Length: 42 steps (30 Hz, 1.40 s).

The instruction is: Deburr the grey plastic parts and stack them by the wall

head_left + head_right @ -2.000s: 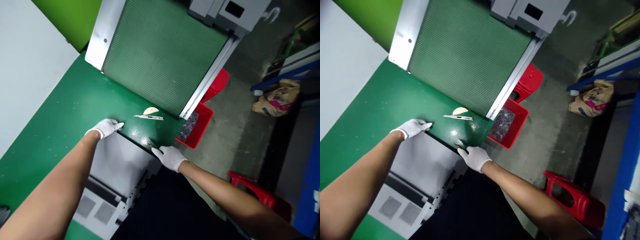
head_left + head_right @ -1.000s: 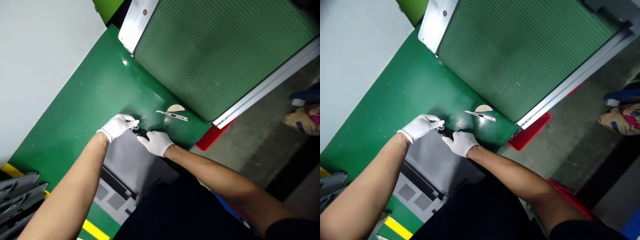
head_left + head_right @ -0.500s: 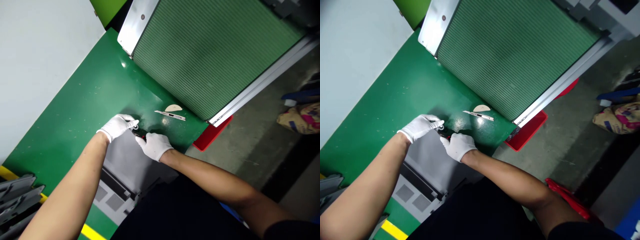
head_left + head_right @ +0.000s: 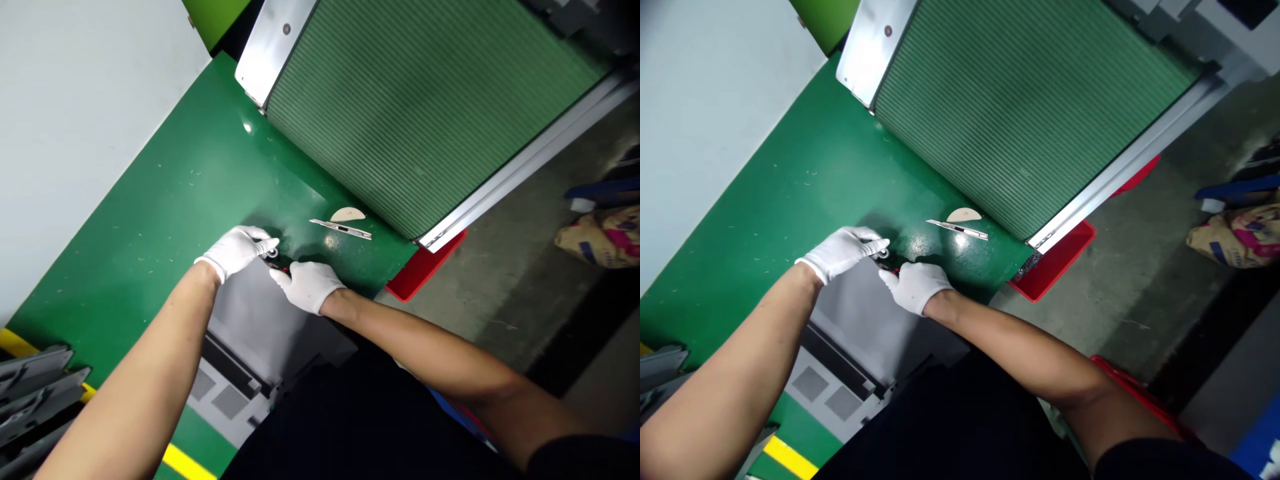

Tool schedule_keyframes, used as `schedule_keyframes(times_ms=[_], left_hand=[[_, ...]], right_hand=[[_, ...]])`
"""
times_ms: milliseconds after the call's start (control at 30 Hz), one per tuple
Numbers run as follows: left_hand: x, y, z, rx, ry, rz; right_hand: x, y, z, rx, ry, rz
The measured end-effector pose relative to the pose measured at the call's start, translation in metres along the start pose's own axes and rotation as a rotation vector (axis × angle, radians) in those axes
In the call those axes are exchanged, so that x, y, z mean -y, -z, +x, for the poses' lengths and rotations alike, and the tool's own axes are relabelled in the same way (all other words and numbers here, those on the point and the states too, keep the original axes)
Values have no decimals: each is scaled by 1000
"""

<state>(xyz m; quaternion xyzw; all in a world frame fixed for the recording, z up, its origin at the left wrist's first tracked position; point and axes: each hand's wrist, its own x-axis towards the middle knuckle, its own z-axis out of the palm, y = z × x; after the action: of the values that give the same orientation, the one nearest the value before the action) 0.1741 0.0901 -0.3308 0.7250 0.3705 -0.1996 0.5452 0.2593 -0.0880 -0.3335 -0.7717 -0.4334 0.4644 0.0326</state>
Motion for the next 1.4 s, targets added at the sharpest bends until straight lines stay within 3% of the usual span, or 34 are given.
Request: schedule_keyframes(times_ms=[300, 867, 1400], left_hand=[[-1, 0, 2, -20, 41, -4], [3, 3, 0, -39, 22, -7], [3, 0, 1, -45, 26, 16]], right_hand=[[-12, 1, 14, -14, 97, -99], [-6, -7, 10, 12, 46, 43], [6, -7, 6, -95, 33, -16]])
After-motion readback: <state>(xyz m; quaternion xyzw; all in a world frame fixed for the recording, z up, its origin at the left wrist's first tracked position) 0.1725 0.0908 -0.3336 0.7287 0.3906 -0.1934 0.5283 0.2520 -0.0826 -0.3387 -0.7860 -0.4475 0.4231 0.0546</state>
